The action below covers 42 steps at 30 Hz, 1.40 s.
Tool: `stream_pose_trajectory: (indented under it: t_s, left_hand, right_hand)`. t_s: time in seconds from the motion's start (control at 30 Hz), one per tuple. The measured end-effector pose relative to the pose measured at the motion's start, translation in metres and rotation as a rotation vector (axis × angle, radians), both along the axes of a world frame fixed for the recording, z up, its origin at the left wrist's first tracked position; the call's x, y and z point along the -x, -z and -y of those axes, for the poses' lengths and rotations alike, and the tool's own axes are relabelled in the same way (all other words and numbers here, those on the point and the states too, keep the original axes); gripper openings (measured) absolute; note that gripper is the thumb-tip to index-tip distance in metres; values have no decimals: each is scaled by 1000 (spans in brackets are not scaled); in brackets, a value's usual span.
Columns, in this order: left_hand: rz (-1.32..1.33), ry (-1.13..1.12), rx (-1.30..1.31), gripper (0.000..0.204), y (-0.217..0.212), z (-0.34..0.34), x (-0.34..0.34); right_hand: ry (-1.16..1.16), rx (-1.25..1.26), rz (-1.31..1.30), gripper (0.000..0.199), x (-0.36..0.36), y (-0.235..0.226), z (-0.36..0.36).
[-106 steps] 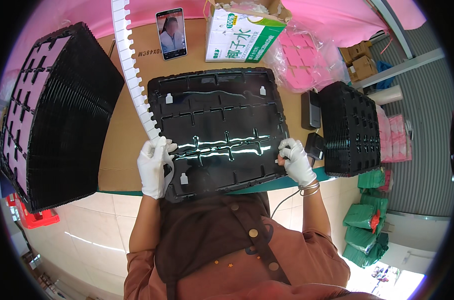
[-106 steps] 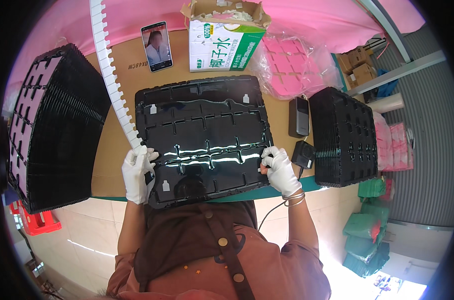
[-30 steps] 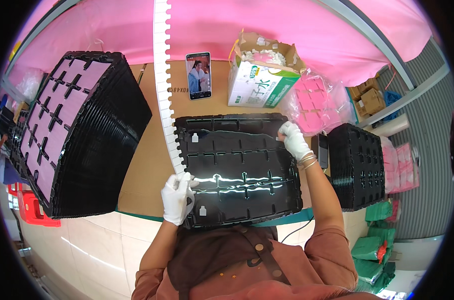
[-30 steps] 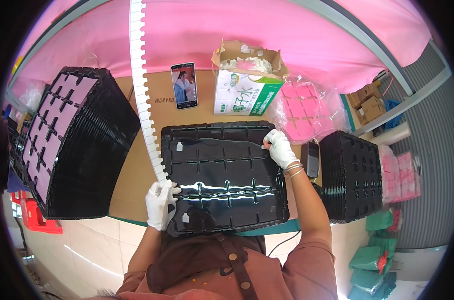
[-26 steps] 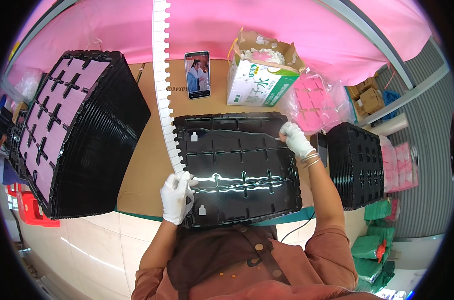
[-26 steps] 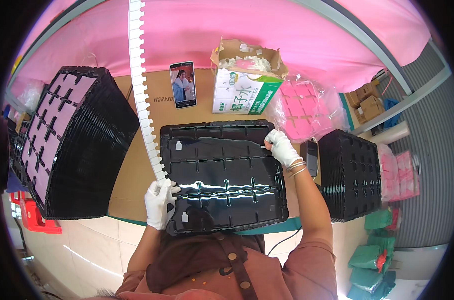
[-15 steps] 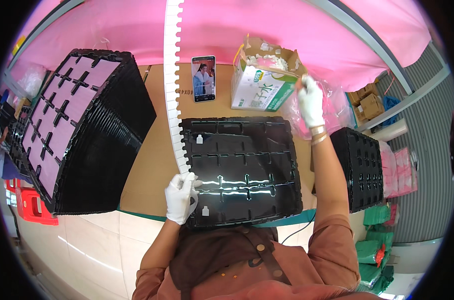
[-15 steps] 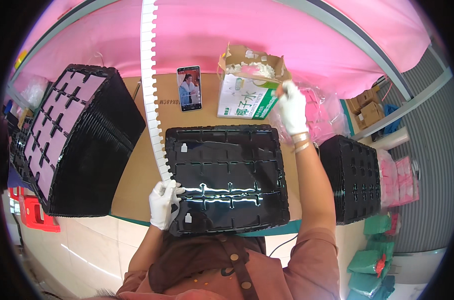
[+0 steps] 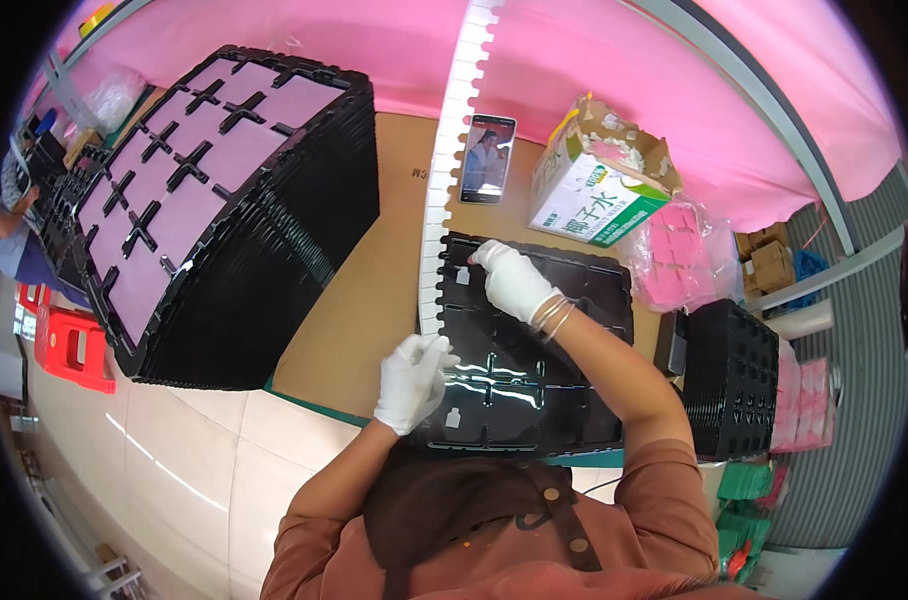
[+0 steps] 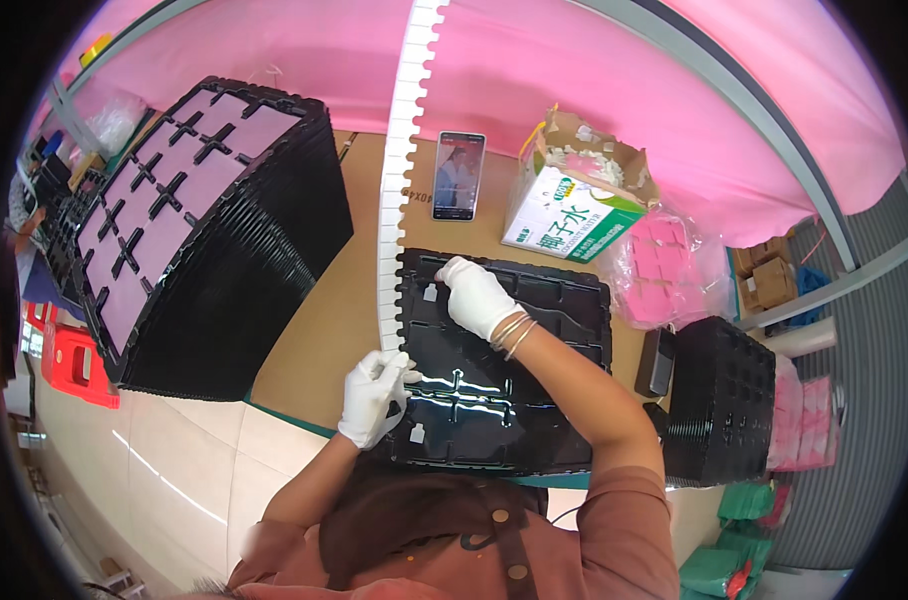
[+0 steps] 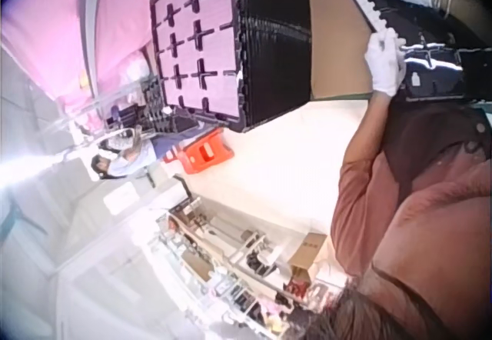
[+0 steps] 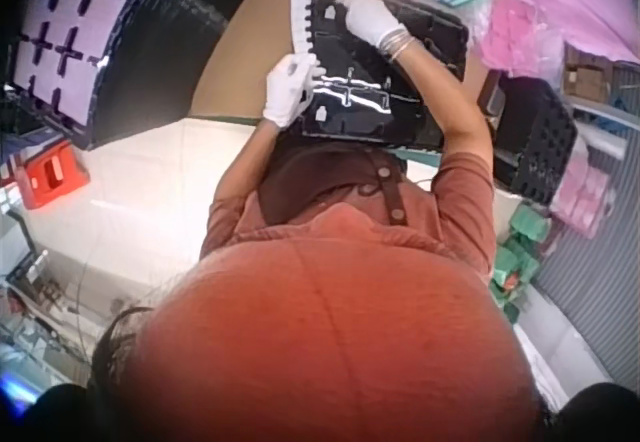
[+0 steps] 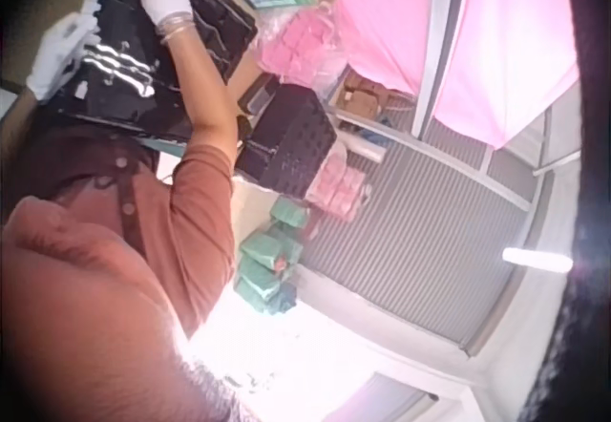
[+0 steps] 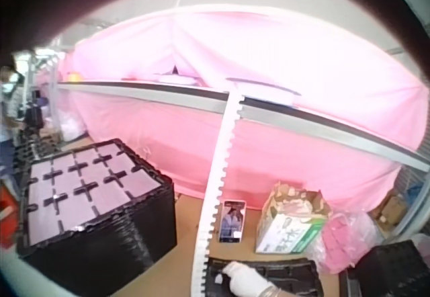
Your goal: The person assembles black plastic trays by applying a white adhesive strip along the edges and pressing pink foam inserts into the compartments. The person repeatedly picks up trays, applies adhesive, and places foam inserts, stacking completed units to the side.
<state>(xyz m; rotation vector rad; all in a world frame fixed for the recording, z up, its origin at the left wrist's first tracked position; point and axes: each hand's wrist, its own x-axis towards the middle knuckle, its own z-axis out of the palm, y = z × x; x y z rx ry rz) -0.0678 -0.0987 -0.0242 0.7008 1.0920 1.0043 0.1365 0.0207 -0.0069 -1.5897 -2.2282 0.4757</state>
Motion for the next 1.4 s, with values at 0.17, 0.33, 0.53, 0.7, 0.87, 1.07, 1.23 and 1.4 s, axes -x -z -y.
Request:
stream_pose_trajectory:
  t_s: [0.17,0.33,0.53,0.7,0.87,1.07,1.23,1.4]
  left_hand:
    - [-7,68,32,22,-3,-1,6]
    - [25,62,3,23,-1,-2,5]
    - [27,47,16,25,1,-1,3]
    - [24,66,22,24,4,-3,4]
    - [-5,79,9,22,5,-2,3]
    - [-26,77,3,22,1,-2,5]
    - [5,66,-14,24,3,-3,4]
    - [49,66,-1,26,-4,-3,3]
  right_hand:
    - [18,225,59,30,8,-6,-9]
    - [181,218,27,18,13,1,-9]
    - [178,128,28,7,21,8,-11]
    - [269,55,-33,11,28,12,-6]
    - [133,171,-187,15,12,19,1]
    - [244,0,-393,16,-9,-38,-3]
    - [594,-634,-258,22,-91,-131,-62]
    - [503,-774,257,23,-128,-139,-45]
